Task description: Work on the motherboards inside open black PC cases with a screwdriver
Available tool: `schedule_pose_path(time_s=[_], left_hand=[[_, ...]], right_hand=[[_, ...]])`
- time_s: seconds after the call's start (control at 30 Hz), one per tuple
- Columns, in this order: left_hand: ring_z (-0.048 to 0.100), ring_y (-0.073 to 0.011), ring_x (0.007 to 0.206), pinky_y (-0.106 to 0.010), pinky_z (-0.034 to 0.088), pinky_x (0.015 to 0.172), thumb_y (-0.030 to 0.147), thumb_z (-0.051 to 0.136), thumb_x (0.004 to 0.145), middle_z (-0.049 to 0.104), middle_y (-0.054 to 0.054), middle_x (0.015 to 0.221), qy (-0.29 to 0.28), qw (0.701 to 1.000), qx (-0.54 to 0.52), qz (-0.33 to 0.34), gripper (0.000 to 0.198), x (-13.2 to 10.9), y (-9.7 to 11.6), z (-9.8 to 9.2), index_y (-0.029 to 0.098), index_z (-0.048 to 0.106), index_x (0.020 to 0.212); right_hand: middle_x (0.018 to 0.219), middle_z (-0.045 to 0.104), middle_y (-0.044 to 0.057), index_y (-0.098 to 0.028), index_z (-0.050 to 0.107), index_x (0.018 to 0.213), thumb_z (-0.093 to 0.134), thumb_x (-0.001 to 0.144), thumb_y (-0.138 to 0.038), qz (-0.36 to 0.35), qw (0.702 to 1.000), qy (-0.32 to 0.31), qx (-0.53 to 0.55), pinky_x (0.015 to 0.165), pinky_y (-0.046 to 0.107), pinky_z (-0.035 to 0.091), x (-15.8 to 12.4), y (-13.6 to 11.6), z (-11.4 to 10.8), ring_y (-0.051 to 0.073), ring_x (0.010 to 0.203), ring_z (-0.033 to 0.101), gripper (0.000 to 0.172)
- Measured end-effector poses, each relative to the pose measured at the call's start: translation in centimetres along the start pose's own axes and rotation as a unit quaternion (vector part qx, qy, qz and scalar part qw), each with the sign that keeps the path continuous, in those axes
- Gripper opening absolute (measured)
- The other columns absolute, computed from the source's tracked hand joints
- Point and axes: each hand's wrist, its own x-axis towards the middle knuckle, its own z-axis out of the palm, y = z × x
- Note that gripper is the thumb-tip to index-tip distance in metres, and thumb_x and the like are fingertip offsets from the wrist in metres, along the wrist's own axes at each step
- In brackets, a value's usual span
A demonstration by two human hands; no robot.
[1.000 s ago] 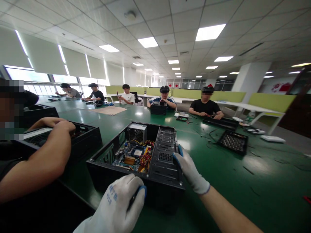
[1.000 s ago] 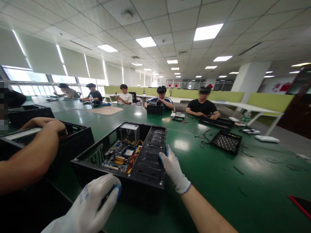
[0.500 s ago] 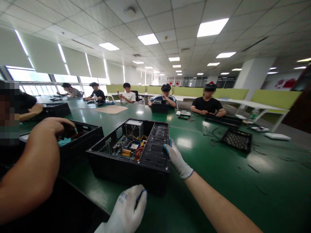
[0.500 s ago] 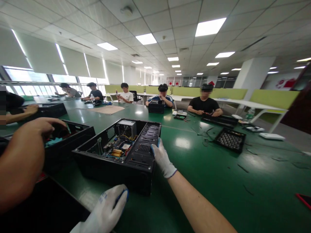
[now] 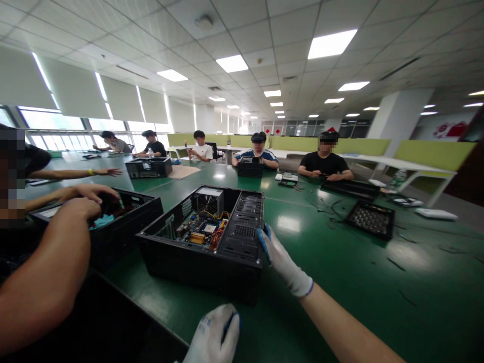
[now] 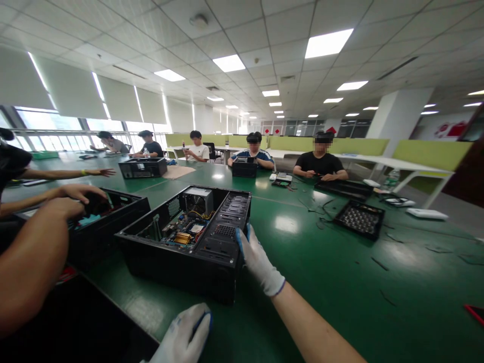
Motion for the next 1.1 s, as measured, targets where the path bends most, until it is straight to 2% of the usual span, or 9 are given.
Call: schedule_pose_path(time_s=[0.1,0.17,0.3,0.4,0.5,0.67,0.83,0.93,1.1], left_hand=[[0.076,-0.0249,0.113,-0.033,0.066,0.095,0.016,0.047,0.104,0.076,-0.010,0.124,-0.030,0.999,-0.016,-0.032,0.034,-0.4,0.0,0.2,0.026,0.064,0.132],[0.076,-0.0242,0.112,-0.033,0.066,0.095,0.021,0.044,0.107,0.077,-0.010,0.122,-0.025,0.999,-0.023,-0.038,0.031,-0.6,-0.2,0.9,0.025,0.065,0.129],[0.078,-0.0242,0.109,-0.035,0.066,0.094,0.030,0.041,0.110,0.078,-0.011,0.118,-0.003,0.999,-0.036,-0.040,0.031,-0.7,-0.2,2.3,0.022,0.067,0.126],[0.078,-0.0244,0.106,-0.035,0.066,0.094,0.033,0.044,0.109,0.079,-0.010,0.115,-0.010,0.995,-0.057,-0.077,0.029,-0.4,0.4,2.8,0.022,0.067,0.124],[0.080,-0.0239,0.098,-0.033,0.068,0.088,0.038,0.049,0.108,0.080,-0.009,0.109,0.007,0.991,-0.069,-0.112,0.028,0.1,0.9,3.0,0.023,0.067,0.123],[0.080,-0.0228,0.090,-0.030,0.067,0.082,0.039,0.054,0.105,0.080,-0.007,0.101,0.005,0.986,-0.085,-0.145,0.022,0.8,1.4,3.2,0.025,0.069,0.112],[0.078,-0.0213,0.081,-0.028,0.065,0.073,0.038,0.050,0.106,0.078,-0.006,0.092,0.009,0.979,-0.118,-0.163,0.024,1.3,1.9,3.1,0.024,0.068,0.105],[0.078,-0.0213,0.081,-0.029,0.063,0.073,0.038,0.050,0.106,0.077,-0.006,0.092,0.017,0.977,-0.129,-0.171,0.023,1.3,2.0,3.2,0.024,0.068,0.105],[0.074,-0.0188,0.075,-0.028,0.059,0.069,0.033,0.048,0.106,0.074,-0.004,0.085,0.000,0.972,-0.156,-0.175,0.020,1.6,2.1,3.2,0.024,0.065,0.100]], right_hand=[[0.163,0.049,0.008,-0.028,0.052,0.153,0.054,0.098,-0.068,-0.009,0.999,-0.040,-0.029,0.132,0.050,0.020,-2.1,-0.8,-0.4,0.029,0.157,0.034,0.069],[0.167,0.043,0.007,-0.028,0.045,0.159,0.049,0.101,-0.068,-0.011,0.997,-0.061,-0.056,0.133,0.051,0.016,-3.5,-1.6,-0.3,0.028,0.160,0.029,0.071],[0.168,0.042,0.007,-0.032,0.038,0.164,0.051,0.100,-0.066,-0.006,0.994,-0.064,-0.085,0.133,0.053,0.016,-5.4,-3.0,0.0,0.030,0.160,0.027,0.074],[0.171,0.037,0.010,-0.028,0.033,0.167,0.058,0.097,-0.065,-0.014,0.989,-0.084,-0.117,0.133,0.055,0.017,-6.1,-3.7,0.1,0.033,0.160,0.027,0.083],[0.173,0.031,0.012,-0.024,0.026,0.169,0.063,0.095,-0.064,-0.021,0.985,-0.092,-0.145,0.132,0.056,0.017,-6.2,-3.6,0.1,0.033,0.160,0.027,0.092],[0.169,0.040,0.011,-0.026,0.033,0.166,0.068,0.092,-0.062,-0.028,0.988,-0.072,-0.134,0.132,0.053,0.022,-5.9,-3.0,0.1,0.032,0.157,0.035,0.090],[0.166,0.045,0.008,-0.028,0.040,0.163,0.074,0.090,-0.057,-0.034,0.990,-0.069,-0.120,0.130,0.051,0.028,-5.7,-3.3,-0.1,0.031,0.154,0.039,0.086],[0.164,0.048,0.008,-0.028,0.040,0.162,0.076,0.089,-0.054,-0.029,0.989,-0.076,-0.126,0.130,0.051,0.029,-5.5,-3.4,-0.1,0.030,0.153,0.042,0.085],[0.161,0.052,0.009,-0.026,0.044,0.160,0.076,0.088,-0.056,-0.022,0.986,-0.081,-0.141,0.129,0.053,0.030,-4.0,-3.7,0.8,0.032,0.150,0.045,0.085]])
